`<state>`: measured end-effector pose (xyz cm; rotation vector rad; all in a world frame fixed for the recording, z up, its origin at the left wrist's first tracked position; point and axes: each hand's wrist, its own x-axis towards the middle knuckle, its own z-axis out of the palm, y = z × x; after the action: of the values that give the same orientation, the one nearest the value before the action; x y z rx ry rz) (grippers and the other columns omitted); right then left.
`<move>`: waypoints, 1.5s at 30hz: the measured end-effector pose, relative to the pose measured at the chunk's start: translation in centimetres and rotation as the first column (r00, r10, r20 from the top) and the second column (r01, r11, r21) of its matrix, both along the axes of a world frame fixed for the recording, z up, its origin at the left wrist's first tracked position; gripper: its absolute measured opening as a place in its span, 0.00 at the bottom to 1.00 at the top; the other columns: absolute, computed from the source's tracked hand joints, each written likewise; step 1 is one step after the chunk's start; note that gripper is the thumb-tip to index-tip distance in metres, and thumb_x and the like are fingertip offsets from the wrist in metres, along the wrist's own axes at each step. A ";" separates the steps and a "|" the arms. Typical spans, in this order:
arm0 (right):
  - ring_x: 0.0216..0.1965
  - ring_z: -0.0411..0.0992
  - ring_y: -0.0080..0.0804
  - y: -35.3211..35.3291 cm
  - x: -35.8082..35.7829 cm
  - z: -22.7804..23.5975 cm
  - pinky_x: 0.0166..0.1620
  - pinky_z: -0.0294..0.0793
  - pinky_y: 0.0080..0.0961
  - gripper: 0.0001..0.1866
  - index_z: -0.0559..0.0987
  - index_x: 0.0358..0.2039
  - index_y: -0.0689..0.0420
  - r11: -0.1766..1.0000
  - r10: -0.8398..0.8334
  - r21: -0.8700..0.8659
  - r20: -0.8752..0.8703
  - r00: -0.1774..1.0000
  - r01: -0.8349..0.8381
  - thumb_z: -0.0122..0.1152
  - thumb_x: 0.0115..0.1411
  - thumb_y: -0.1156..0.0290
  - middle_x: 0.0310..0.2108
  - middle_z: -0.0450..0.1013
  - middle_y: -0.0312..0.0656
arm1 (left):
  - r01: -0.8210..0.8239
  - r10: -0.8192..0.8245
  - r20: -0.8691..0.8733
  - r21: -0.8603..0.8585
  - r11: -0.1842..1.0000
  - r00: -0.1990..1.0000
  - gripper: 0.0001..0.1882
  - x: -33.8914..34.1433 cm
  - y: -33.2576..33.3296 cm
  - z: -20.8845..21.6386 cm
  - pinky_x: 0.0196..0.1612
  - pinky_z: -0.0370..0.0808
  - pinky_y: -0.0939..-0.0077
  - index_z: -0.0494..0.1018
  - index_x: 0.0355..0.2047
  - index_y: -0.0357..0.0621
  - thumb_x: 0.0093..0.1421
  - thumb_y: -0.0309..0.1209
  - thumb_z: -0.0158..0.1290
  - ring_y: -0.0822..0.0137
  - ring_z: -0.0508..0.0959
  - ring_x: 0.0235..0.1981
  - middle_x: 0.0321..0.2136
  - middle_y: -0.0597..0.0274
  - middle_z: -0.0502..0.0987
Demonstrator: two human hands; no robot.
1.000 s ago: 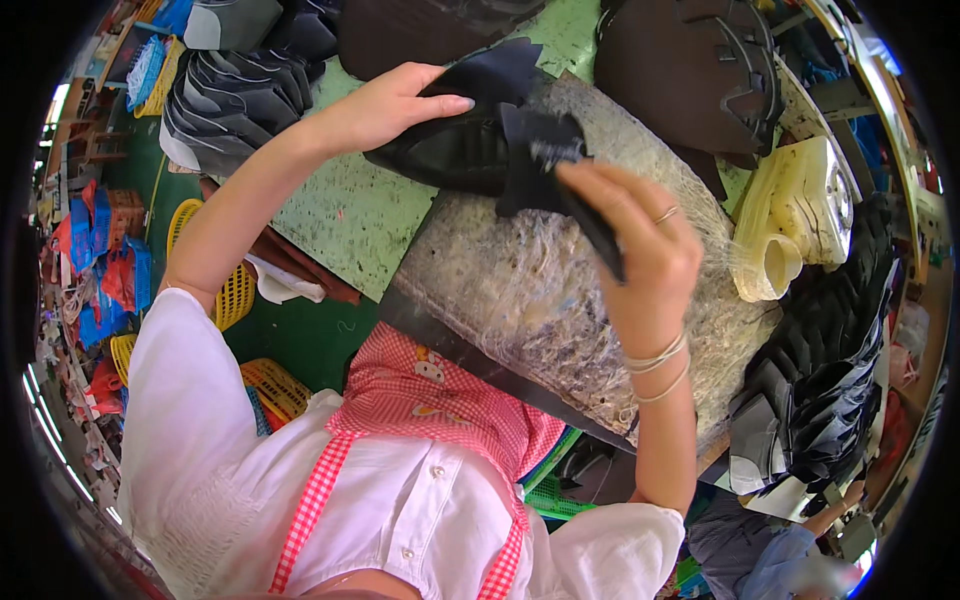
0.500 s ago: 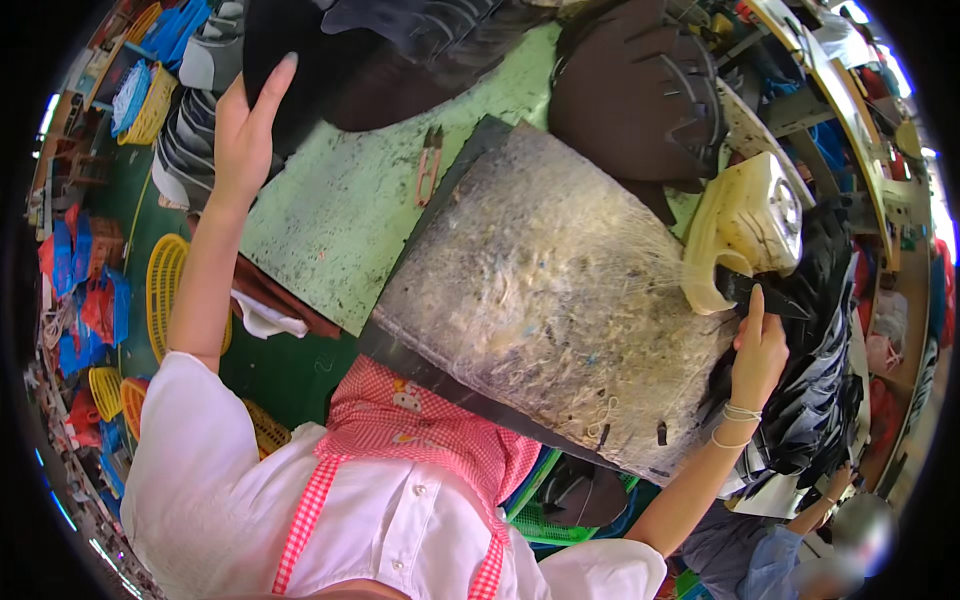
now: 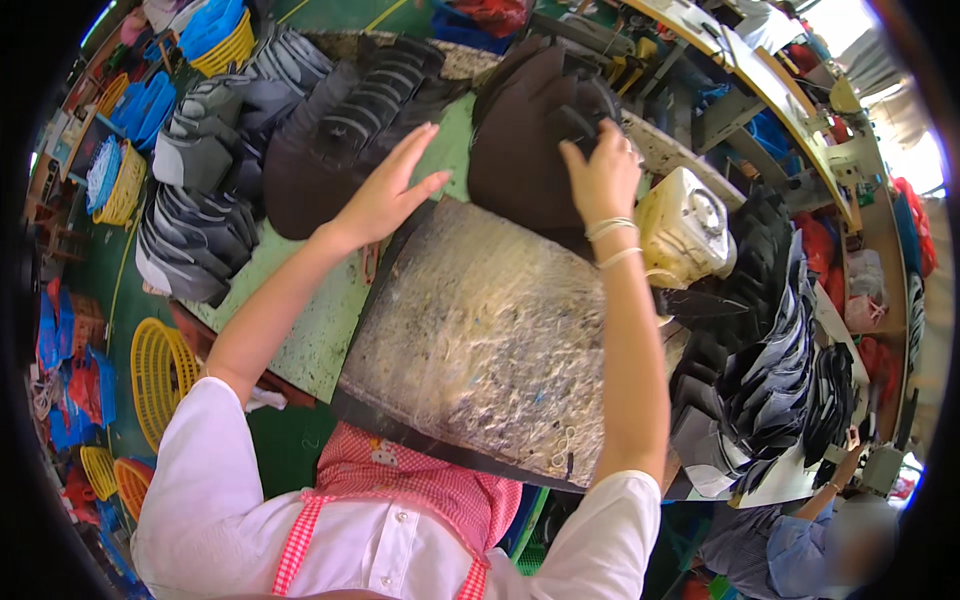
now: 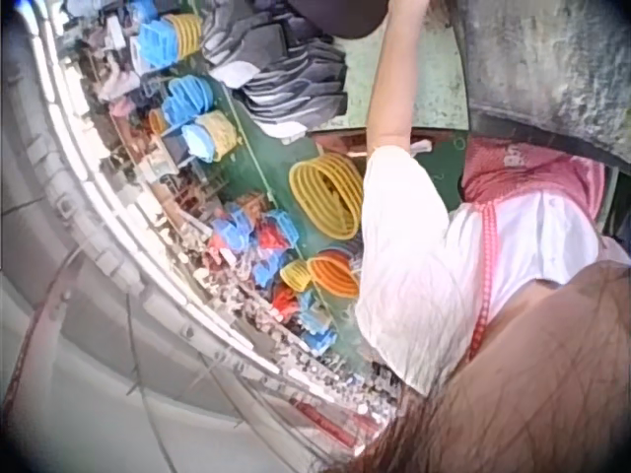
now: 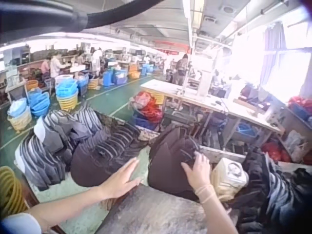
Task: The recorder applies glue to shoe components using a brush and then hammers them together.
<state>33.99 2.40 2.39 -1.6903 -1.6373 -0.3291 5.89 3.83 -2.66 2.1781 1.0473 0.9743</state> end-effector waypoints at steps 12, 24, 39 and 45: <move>0.41 0.69 0.54 0.1 3.3 -2.4 0.47 0.68 0.45 0.12 0.71 0.34 0.59 0.991 -0.124 -0.064 -0.151 0.981 0.116 0.67 0.58 0.69 0.39 0.73 0.50 | 0.111 0.025 0.383 -0.330 0.937 0.924 0.43 7.8 4.5 -1.3 0.70 0.58 0.62 0.51 0.71 0.33 0.68 0.51 0.52 0.49 0.61 0.69 0.68 0.36 0.59; 0.43 0.75 0.57 -3.9 0.1 -3.5 0.43 0.74 0.43 0.11 0.71 0.44 0.59 0.993 0.037 -0.084 -0.478 0.878 -0.087 0.60 0.64 0.73 0.40 0.74 0.52 | 0.012 0.120 0.528 -0.240 0.971 0.841 0.32 8.2 6.6 -2.6 0.57 0.70 0.66 0.62 0.66 0.39 0.69 0.46 0.52 0.59 0.75 0.54 0.56 0.45 0.73; 0.43 0.72 0.43 -2.4 -0.8 -1.4 0.50 0.72 0.34 0.27 0.73 0.50 0.56 0.890 0.418 0.026 -0.448 0.790 -0.456 0.66 0.49 0.86 0.38 0.70 0.44 | 0.081 0.207 0.584 -0.428 0.900 0.785 0.36 8.1 6.9 -2.4 0.67 0.60 0.66 0.58 0.68 0.35 0.70 0.50 0.48 0.56 0.67 0.65 0.63 0.43 0.67; 0.57 0.65 0.54 4.6 1.4 0.6 0.60 0.65 0.48 0.30 0.73 0.51 0.59 0.990 -0.075 -0.131 -0.164 0.984 0.054 0.75 0.47 0.69 0.55 0.68 0.53 | 0.127 0.231 0.539 -0.546 0.828 0.810 0.41 7.8 7.1 -1.1 0.71 0.53 0.68 0.56 0.69 0.31 0.70 0.54 0.45 0.56 0.59 0.71 0.69 0.45 0.60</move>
<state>35.41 7.04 3.02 -1.8167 -1.5080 -0.1114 13.64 10.94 -3.78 1.2392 0.9291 1.0935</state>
